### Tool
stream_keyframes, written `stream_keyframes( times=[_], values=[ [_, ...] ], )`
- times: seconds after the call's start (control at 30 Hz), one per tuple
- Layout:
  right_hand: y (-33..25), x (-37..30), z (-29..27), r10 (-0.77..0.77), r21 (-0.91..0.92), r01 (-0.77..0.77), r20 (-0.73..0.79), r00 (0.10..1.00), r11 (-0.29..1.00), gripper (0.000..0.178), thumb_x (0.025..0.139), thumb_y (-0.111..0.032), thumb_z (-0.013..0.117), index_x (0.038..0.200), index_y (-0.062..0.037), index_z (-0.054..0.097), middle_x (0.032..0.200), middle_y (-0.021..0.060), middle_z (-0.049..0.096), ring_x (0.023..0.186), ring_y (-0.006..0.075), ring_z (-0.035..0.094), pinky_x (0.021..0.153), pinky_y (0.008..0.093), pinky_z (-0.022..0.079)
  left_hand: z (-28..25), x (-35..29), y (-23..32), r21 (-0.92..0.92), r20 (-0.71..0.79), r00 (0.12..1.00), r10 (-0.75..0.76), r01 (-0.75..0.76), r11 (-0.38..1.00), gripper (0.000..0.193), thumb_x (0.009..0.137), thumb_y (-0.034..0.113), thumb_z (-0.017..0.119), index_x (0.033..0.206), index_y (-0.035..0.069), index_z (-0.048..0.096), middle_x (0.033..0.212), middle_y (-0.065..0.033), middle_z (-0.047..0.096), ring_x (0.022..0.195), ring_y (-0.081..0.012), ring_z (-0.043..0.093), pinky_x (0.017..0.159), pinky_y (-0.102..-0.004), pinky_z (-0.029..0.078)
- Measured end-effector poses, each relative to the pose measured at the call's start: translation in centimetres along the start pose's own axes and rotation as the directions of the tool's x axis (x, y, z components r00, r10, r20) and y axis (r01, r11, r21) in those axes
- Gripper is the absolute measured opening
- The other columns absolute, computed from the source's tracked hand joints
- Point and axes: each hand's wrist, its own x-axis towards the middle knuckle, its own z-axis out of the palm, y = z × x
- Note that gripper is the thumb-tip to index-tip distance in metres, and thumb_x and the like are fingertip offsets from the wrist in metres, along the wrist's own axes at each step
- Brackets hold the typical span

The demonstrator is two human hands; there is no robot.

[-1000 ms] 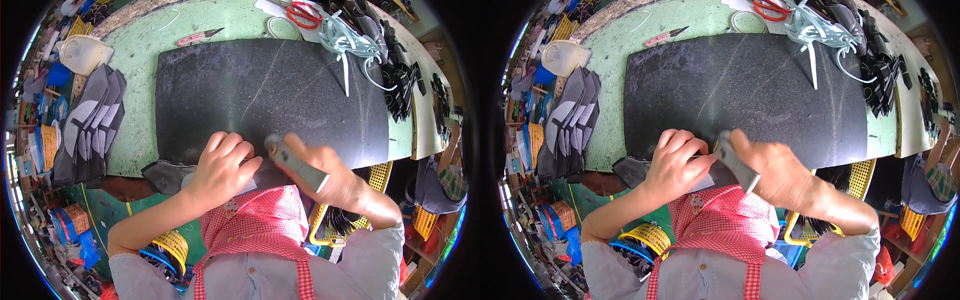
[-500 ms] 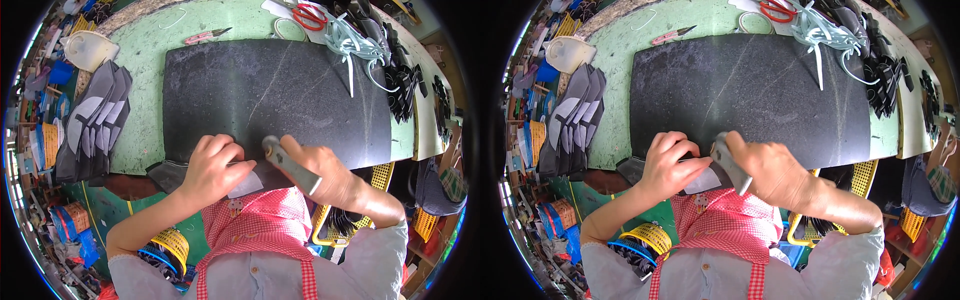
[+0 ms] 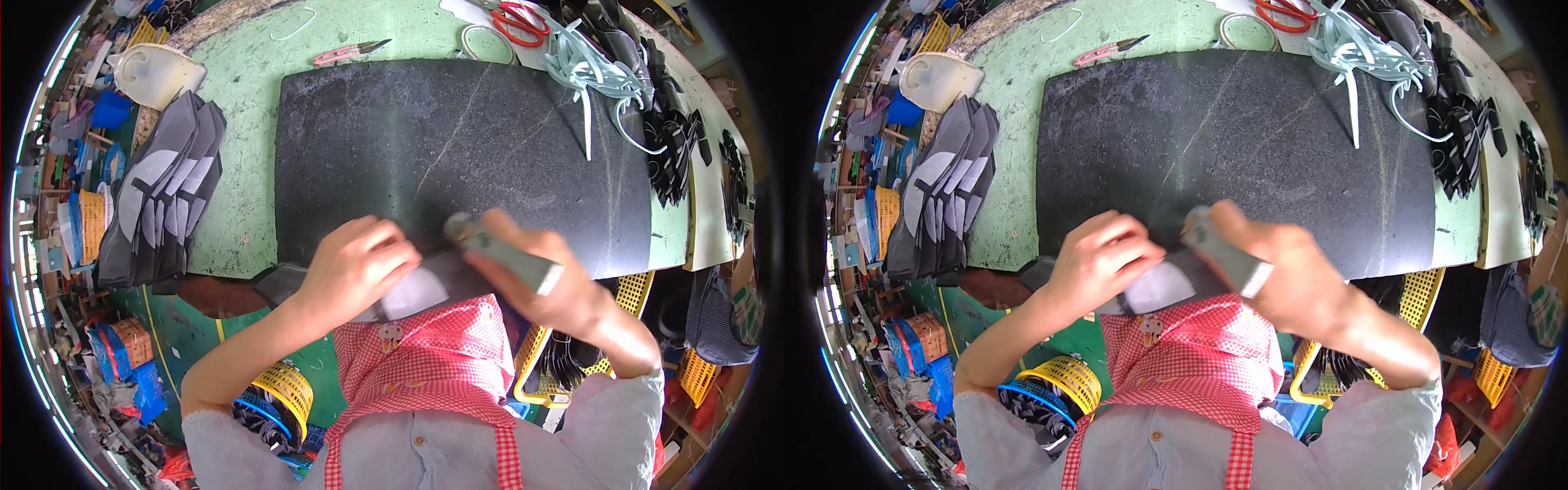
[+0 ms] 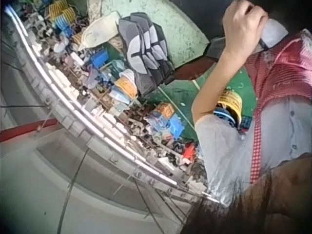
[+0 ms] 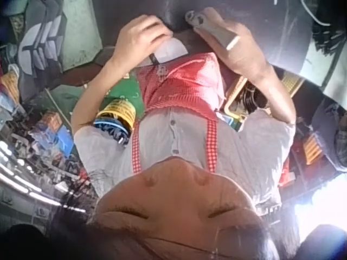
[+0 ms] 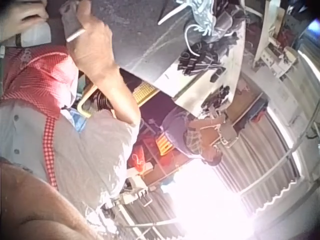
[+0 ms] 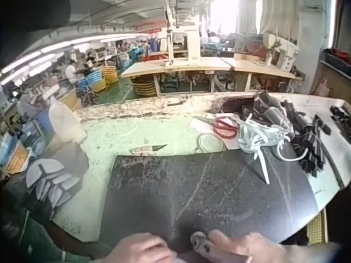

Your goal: Assembling shoe upper components by hammering edges and applying reinforcement strips.

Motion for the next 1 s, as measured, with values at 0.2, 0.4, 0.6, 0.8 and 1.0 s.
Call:
stream_keyframes(
  times=[0.2,0.4,0.6,0.8,1.0],
  values=[
    [1.4,-3.3,-2.3,0.092,-0.214,-0.095,-0.023,0.995,0.972,0.016,0.103,-0.010,0.067,0.113,-0.0011,0.058,0.073,0.0205,0.063,0.069,0.0428,0.069,0.058,0.0439,0.049,3.0,5.4,2.3,0.043,0.026,0.998,0.049,-0.050,0.998,0.020,0.083,0.020,0.082,0.102,0.013,0.077,0.089,-0.0008,0.069,0.082,-0.0224,0.066,0.075,-0.0377,0.050],
    [1.8,-2.5,-3.4,0.162,-0.007,-0.162,0.055,0.985,0.987,0.017,0.100,-0.010,0.067,0.108,-0.0036,0.054,0.074,0.0180,0.064,0.076,0.0432,0.071,0.061,0.0470,0.053,2.6,2.4,1.2,-0.045,-0.094,0.996,-0.008,0.004,0.999,0.019,0.074,0.015,0.089,0.092,0.015,0.082,0.094,0.0002,0.068,0.087,-0.0217,0.064,0.073,-0.0355,0.053],
    [3.0,-1.9,-1.6,-0.097,-0.138,0.108,0.089,0.991,0.984,0.030,0.090,-0.006,0.067,0.112,-0.0025,0.048,0.074,0.0189,0.067,0.071,0.0426,0.071,0.061,0.0499,0.056,2.2,2.5,2.4,0.106,-0.061,0.994,0.090,-0.083,0.991,0.025,0.073,0.012,0.086,0.098,0.014,0.082,0.094,0.0000,0.065,0.080,-0.0202,0.064,0.067,-0.0356,0.051],
    [1.8,-1.8,0.0,-0.051,-0.296,0.088,0.132,0.990,0.951,0.031,0.089,-0.008,0.069,0.111,-0.0011,0.048,0.072,0.0177,0.066,0.073,0.0421,0.072,0.060,0.0476,0.057,0.7,2.1,2.0,0.015,0.041,0.990,-0.134,0.133,0.991,0.023,0.076,0.016,0.087,0.099,0.015,0.082,0.091,-0.0001,0.066,0.084,-0.0213,0.063,0.074,-0.0372,0.047],
    [1.2,0.1,-0.5,-0.123,-0.204,0.146,0.121,0.985,0.968,0.038,0.088,-0.010,0.069,0.118,0.0014,0.049,0.075,0.0205,0.067,0.074,0.0426,0.072,0.064,0.0501,0.058,1.0,-0.3,2.0,0.209,-0.096,0.995,0.031,-0.011,0.978,0.023,0.075,0.019,0.088,0.098,0.019,0.082,0.094,0.0036,0.067,0.092,-0.0216,0.060,0.083,-0.0398,0.045]
  ],
)
